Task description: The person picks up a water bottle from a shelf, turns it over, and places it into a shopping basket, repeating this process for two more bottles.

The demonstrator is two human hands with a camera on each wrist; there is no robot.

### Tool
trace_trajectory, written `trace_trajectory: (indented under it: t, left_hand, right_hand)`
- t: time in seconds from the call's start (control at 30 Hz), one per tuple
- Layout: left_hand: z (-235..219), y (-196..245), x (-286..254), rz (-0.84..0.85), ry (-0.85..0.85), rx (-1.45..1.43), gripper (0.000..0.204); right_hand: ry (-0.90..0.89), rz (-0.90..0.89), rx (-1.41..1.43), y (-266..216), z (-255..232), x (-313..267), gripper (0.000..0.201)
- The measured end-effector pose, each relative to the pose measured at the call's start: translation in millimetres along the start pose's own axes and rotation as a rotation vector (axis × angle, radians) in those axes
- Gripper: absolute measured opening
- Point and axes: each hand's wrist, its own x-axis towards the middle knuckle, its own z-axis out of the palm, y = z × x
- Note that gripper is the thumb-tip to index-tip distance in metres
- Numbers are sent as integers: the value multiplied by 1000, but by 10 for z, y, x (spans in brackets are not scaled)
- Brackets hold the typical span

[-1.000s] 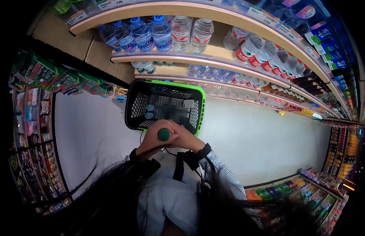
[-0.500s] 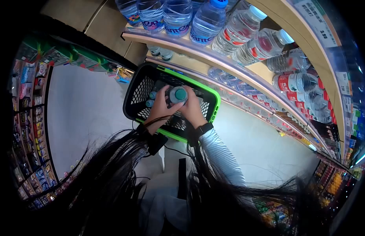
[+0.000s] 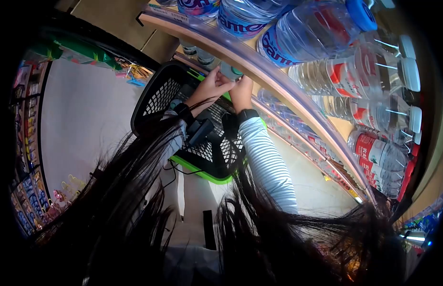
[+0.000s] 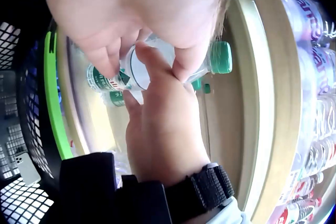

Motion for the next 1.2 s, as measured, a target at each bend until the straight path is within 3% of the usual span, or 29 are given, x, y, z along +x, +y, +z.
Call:
trace_trajectory:
  t: [0.03, 0.13, 0.27, 0.33, 0.43, 0.53, 0.63, 0.77, 0.87, 0.9, 1.0, 1.07, 1.13, 1.17, 1.2]
  left_hand:
    - [-9, -5, 21, 20, -4, -31, 85]
    - [-83, -103, 145, -18, -66, -109, 87]
    - [-113, -264, 253, -55, 34, -109, 77]
    - [-154, -260, 265, -99, 39, -134, 71]
    - [-165, -275, 292, -111, 70, -161, 39]
    - [-183, -195, 243, -132, 44, -258, 40]
    - [-157, -17, 140, -171, 71, -188, 39]
    - [-201, -102, 120, -101, -1, -291, 46]
    - [-153, 345, -47, -377, -9, -310, 47]
    - [-152, 302, -77, -311, -56, -336, 46]
    - [-125, -86, -184, -101, -107, -370, 46]
    - [-149, 8, -489, -195, -8, -251, 39]
    - [-316, -165, -833, -337, 53, -90, 35]
    - [-421, -322, -1050, -316, 48, -1, 33]
    - [-541, -542, -1285, -293, 43, 88, 30]
  right_hand:
    - [22, 29, -105, -180, 21, 1, 50]
    - [-22, -20, -241, -26, 56, 164, 45]
    - [-86, 38, -270, 123, 95, 292, 43]
    - [-114, -94, -313, 154, 113, 312, 43]
    - [-143, -58, -323, 17, 147, 341, 40]
    - [-114, -3, -279, -48, 214, 292, 38]
    - [-43, -77, -254, -23, 279, 312, 38]
    - [-20, 111, -327, -159, 347, 286, 37]
    - [41, 81, -175, 35, 426, 299, 37]
    - [36, 8, -161, 75, 416, 318, 67]
    - [44, 174, -243, 139, 406, 301, 41]
    - [102, 107, -84, 433, 436, 202, 52]
    - [215, 63, -107, 399, 497, -67, 58]
    - [158, 134, -35, 431, 494, -222, 62]
    - [200, 189, 42, 382, 535, -424, 54]
